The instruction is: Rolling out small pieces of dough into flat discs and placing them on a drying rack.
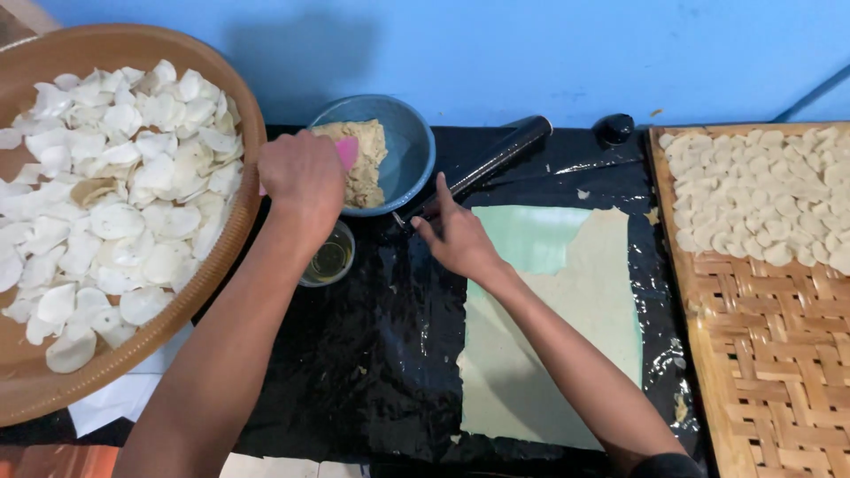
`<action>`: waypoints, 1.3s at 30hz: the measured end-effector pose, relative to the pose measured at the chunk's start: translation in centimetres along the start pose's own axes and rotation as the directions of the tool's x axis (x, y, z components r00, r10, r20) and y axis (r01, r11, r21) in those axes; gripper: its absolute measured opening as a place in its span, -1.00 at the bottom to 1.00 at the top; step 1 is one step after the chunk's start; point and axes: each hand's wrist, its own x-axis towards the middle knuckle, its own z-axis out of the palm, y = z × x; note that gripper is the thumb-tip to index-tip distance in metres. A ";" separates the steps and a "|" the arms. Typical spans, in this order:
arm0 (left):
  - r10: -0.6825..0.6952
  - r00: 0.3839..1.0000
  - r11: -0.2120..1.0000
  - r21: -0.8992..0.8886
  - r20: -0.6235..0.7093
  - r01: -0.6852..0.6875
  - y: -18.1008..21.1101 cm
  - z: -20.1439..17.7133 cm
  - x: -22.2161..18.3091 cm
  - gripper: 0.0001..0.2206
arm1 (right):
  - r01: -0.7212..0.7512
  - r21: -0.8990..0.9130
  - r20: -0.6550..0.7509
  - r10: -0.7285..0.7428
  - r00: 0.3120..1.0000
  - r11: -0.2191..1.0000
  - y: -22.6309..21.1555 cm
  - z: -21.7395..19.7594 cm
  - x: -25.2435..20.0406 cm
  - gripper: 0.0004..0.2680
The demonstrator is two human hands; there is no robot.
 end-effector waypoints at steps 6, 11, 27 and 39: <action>0.147 0.987 0.983 0.101 0.058 -0.153 -0.4 2.6 -0.7 -0.90 | -0.012 0.071 -0.042 0.015 0.999 0.997 -0.4 3.0 2.1 -0.34; 0.172 0.982 0.975 0.129 0.082 -0.182 0.4 1.4 -0.6 -0.85 | 0.017 0.024 -0.077 -0.015 0.997 1.000 -0.3 3.8 2.4 -0.34; 0.185 0.960 0.982 0.006 0.211 -0.191 3.3 3.7 7.9 -0.80 | -0.078 -0.199 0.016 0.083 0.996 0.977 -1.9 3.2 2.7 -0.35; -0.027 0.929 0.973 -0.204 0.369 0.109 -0.2 4.6 7.5 -0.56 | -0.087 -0.160 -0.014 0.086 0.996 0.983 -1.2 5.6 3.1 -0.24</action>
